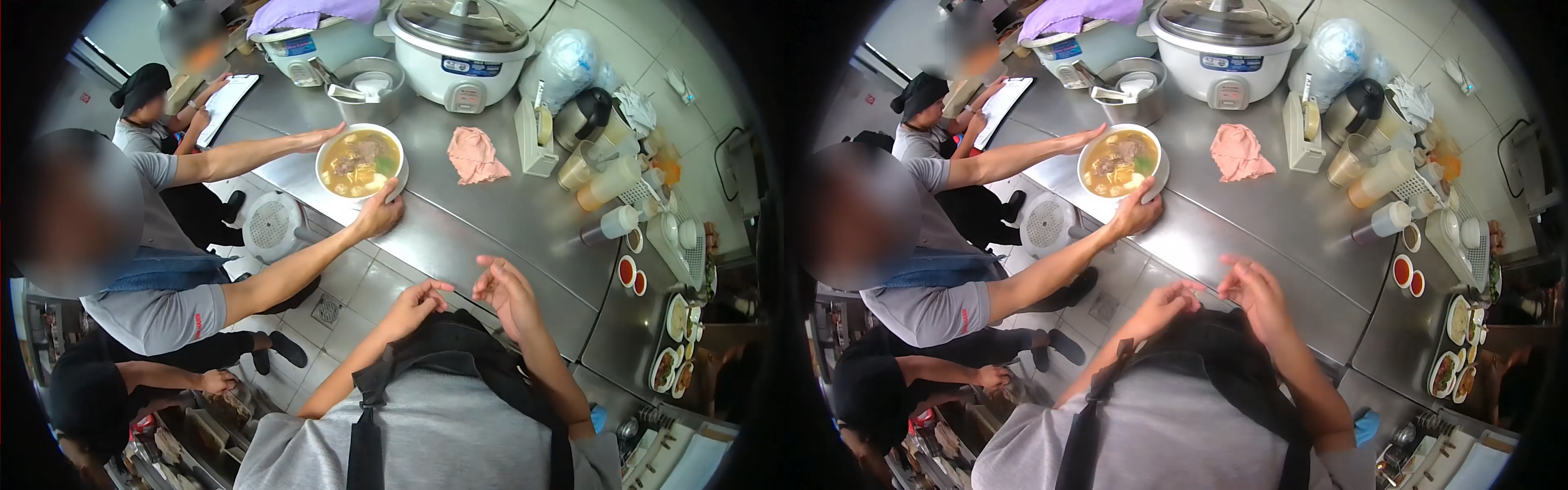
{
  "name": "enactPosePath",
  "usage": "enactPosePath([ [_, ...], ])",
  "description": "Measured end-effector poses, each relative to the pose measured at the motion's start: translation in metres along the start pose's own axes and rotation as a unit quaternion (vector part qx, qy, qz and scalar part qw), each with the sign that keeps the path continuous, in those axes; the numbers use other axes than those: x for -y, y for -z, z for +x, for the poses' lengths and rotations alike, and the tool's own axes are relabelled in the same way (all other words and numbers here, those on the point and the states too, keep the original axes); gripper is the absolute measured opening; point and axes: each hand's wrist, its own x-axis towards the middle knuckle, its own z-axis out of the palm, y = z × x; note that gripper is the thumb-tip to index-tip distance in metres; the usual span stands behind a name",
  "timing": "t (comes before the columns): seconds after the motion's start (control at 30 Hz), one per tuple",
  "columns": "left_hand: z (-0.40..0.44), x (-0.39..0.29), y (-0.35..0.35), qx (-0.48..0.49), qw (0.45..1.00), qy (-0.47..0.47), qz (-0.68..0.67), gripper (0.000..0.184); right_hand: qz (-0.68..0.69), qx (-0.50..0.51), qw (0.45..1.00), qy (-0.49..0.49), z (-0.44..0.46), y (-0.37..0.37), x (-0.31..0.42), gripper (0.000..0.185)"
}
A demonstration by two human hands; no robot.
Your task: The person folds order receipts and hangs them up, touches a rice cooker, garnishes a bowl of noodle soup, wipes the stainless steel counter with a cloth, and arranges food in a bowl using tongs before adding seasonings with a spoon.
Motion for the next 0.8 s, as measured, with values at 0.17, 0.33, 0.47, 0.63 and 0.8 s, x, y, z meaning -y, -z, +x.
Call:
enactPosePath([
  [0.17,0.018,-0.053,-0.005,-0.021,0.994,-0.085,0.062,0.028,-0.029,-0.095,0.995,-0.01,0.03,0.056,-0.018,0.034],
  [0.33,0.024,-0.095,0.024,-0.175,0.958,-0.171,0.151,0.025,-0.065,-0.096,0.993,-0.01,0.077,0.073,-0.031,0.034],
  [0.47,0.031,-0.084,0.099,-0.399,0.882,-0.251,0.03,0.034,-0.087,-0.052,0.995,-0.021,0.117,0.049,-0.048,0.04],
  [0.63,0.062,-0.05,0.207,-0.572,0.733,-0.303,0.211,0.033,-0.102,0.015,0.994,-0.027,0.206,0.022,-0.099,0.052],
  [0.8,0.116,-0.029,0.307,-0.418,0.88,-0.183,0.134,0.048,-0.178,-0.037,0.981,0.061,0.263,-0.036,-0.11,0.074],
])
